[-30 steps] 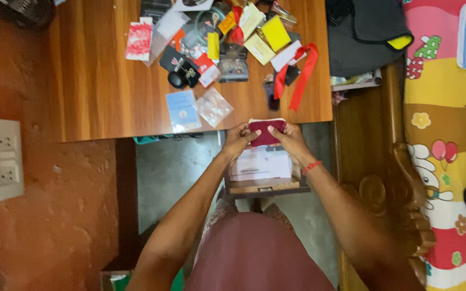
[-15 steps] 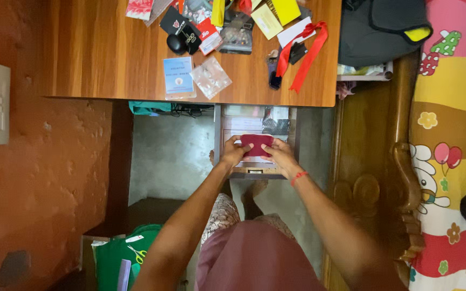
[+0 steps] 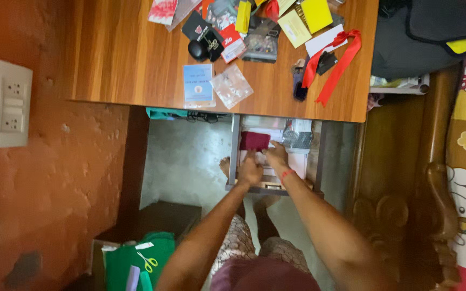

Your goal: The person organizes a desk drawer by picking up and moving various items including a wallet, small electronic accessories, and cards from the desktop into the drawer, and rearranging papers inside the drawer.

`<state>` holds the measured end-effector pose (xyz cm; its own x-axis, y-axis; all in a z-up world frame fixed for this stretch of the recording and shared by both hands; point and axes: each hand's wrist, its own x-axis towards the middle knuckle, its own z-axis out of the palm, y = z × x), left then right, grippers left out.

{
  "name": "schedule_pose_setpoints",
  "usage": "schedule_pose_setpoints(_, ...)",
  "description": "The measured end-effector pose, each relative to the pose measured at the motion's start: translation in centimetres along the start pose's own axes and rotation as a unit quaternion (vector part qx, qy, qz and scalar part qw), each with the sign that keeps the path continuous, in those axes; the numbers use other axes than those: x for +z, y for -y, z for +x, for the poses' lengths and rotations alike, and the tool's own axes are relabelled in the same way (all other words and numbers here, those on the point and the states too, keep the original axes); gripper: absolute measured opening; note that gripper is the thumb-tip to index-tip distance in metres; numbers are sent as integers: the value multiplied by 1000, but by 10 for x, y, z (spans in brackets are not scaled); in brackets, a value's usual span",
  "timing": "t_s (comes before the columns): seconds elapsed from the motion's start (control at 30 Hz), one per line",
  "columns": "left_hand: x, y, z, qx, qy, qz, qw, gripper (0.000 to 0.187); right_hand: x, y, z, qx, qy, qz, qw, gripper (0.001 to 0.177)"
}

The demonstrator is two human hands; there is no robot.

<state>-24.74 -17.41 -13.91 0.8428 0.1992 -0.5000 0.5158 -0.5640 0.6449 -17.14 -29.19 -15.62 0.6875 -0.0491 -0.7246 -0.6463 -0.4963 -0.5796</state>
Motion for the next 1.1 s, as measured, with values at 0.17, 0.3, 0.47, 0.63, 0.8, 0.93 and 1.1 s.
schedule_pose_setpoints(0.17, -14, -28, 0, -19, 50, 10, 999, 75, 1, -21, 16, 53, 94, 262, 959, 52)
schedule_pose_setpoints(0.3, -35, -31, 6, 44, -32, 30, 998, 73, 3, -14, 27, -33, 200, 362, 910, 60)
schedule_pose_setpoints(0.47, -50, -49, -3, 45, 4, 116, 992, 60, 16, 6, 38, -69, 125, 265, 954, 40)
schedule_pose_setpoints(0.63, -42, -45, 2, -41, 113, 131, 984, 44, 14, -32, 22, -23, 95, 136, 986, 35)
schedule_pose_setpoints(0.8, -24, -27, 23, 95, -15, 112, 989, 56, -6, -23, 18, -192, 30, -123, 973, 53)
schedule_pose_setpoints(0.93, -43, -37, 21, 26, 84, 79, 993, 39, -15, 4, 12, -266, 21, -154, 951, 45)
schedule_pose_setpoints(1.1, -94, -65, 24, 74, 11, -114, 991, 18, -38, 75, -33, -258, 2, -38, 965, 16)
